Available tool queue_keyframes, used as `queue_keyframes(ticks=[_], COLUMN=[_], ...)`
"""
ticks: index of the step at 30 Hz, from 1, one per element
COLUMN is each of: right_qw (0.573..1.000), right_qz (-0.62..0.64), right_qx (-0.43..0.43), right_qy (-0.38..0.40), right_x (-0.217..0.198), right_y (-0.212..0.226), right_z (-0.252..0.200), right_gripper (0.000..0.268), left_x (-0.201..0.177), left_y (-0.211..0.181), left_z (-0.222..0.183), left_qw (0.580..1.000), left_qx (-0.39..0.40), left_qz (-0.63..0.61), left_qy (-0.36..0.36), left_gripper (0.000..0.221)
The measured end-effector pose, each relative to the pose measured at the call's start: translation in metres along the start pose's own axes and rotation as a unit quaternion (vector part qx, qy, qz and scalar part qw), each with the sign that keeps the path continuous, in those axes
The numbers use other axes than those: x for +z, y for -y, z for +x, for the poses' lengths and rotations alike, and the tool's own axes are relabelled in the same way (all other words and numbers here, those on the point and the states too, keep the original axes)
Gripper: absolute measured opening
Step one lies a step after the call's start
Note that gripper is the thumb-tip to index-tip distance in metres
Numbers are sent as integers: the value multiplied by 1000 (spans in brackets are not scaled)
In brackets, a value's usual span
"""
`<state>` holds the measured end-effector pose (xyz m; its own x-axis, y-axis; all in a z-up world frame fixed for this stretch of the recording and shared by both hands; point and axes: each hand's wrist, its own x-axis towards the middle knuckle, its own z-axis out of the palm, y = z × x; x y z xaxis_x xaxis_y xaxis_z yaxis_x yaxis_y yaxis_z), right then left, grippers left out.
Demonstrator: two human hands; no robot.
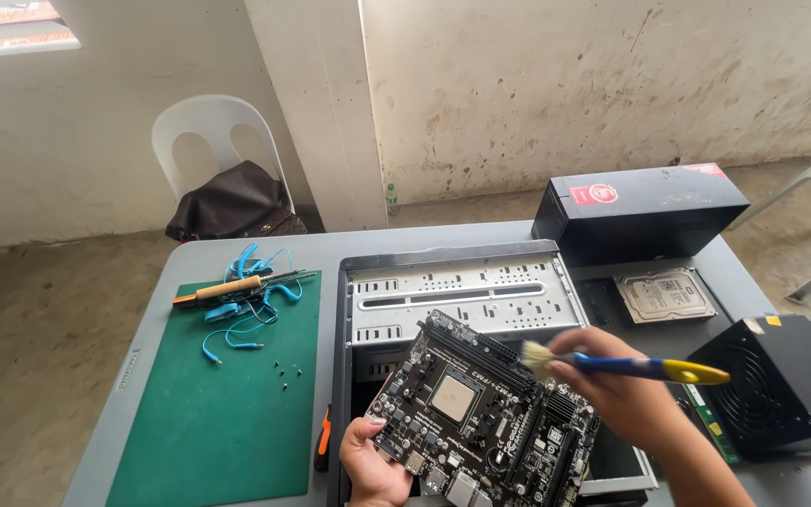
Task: Cleaning a motherboard with a brush and attempting to install it into a computer case.
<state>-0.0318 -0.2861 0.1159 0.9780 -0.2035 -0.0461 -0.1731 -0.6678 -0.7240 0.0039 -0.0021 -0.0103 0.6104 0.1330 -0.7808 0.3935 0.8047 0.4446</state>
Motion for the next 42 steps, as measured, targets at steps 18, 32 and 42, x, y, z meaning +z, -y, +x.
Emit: queue_keyframes(ticks=[18,32,42], right_qw=[970,880,974], right_qz=[-24,202,-2], right_qx=[-229,-386,-207], right_qy=[81,188,95], right_x=[25,34,31], right_y=[-1,46,52], right_z=[-3,-56,57], right_gripper=[33,50,22], left_x=[-10,3,-37], left_y=[7,9,36], left_z=[4,-4,61], left_qw=[999,996,982], left_qx=[32,42,176], left_qz=[-9,-19,18], left_qy=[40,-76,70], left_gripper=[16,14,8])
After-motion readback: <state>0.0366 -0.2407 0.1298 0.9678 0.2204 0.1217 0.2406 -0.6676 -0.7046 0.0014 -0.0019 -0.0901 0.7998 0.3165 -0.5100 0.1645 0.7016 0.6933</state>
